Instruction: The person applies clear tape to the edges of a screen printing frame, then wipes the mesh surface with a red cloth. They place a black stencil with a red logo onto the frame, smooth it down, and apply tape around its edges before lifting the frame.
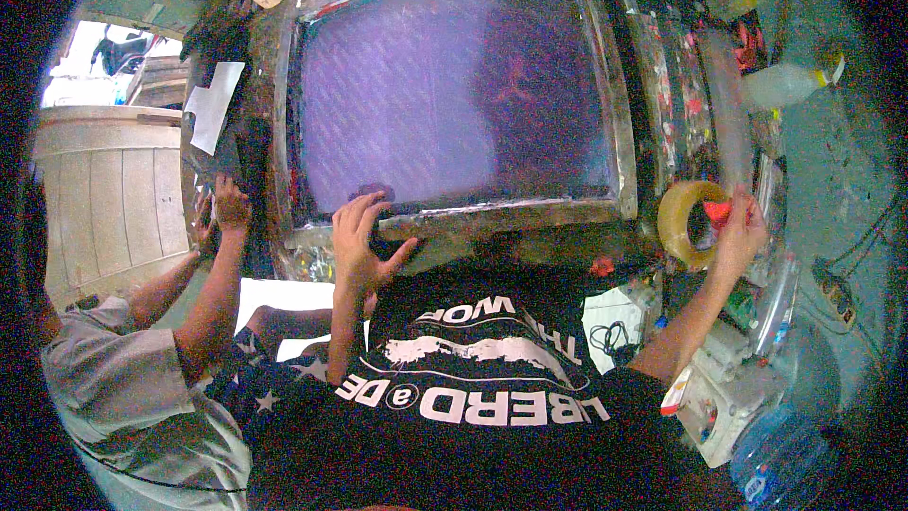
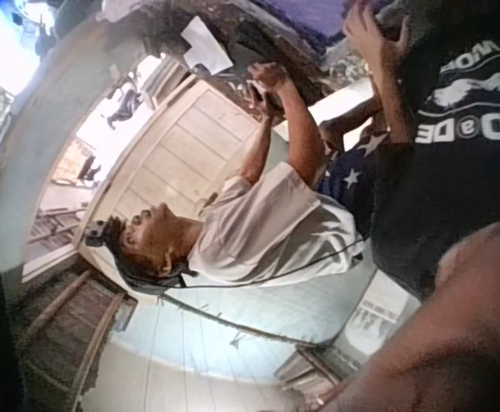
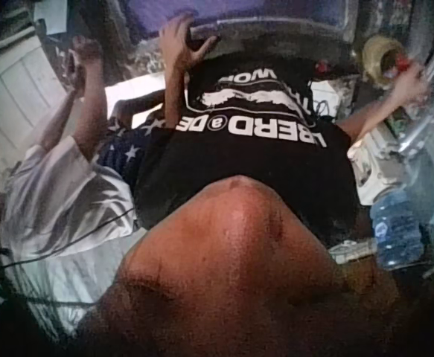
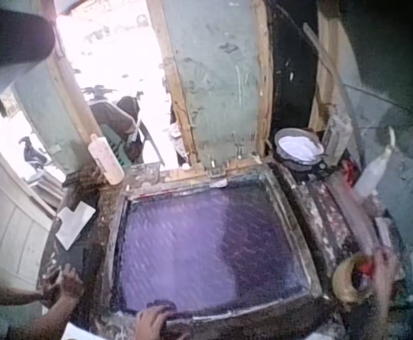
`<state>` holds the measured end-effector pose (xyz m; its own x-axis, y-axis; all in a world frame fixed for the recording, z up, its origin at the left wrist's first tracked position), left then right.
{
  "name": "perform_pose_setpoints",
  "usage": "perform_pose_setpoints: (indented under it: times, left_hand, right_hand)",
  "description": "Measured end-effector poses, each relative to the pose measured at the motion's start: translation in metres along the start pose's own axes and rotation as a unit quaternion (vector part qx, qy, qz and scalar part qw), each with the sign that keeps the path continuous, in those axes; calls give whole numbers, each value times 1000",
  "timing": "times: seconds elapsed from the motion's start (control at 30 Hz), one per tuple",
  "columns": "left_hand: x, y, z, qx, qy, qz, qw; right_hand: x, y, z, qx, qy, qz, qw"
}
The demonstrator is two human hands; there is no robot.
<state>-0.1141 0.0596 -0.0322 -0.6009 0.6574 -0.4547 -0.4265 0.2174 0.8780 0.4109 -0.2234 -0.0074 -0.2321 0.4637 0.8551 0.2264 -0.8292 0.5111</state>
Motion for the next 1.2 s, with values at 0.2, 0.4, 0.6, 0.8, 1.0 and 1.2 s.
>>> perform_pose_setpoints:
  times: [0.2,0.4,0.6,0.8,1.0,1.2]
  left_hand:
    - [1,1,2,11,1,-15,1000]
    - [8,0,-2,23,12,-65,998]
    - [17,25,-6,40,58,-49,996]
    - [48,23,-25,40,76,-53,995]
    - [45,32,-15,6,50,-87,995]
    - [45,21,-11,35,28,-78,996]
  right_hand:
    - [47,-66,27,54,130,-87,986]
    - [87,-134,17,164,135,-300,930]
    - [115,-147,-50,128,242,-341,900]
    - [61,-156,-99,189,82,-186,961]
    - [57,-148,-102,173,96,-205,959]
    - [40,-142,-103,119,111,-227,960]
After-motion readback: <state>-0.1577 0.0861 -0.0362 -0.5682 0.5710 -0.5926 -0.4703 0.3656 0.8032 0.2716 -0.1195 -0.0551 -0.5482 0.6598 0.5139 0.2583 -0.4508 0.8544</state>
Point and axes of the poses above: each hand's wrist, its own z-axis towards the middle knuckle, its own y-axis out of the back of the hand, x = y × z, the point moved 8 cm from there along z, towards the middle knuckle, and after that the axes turned 4 degrees about x, right-handed, at the moved point
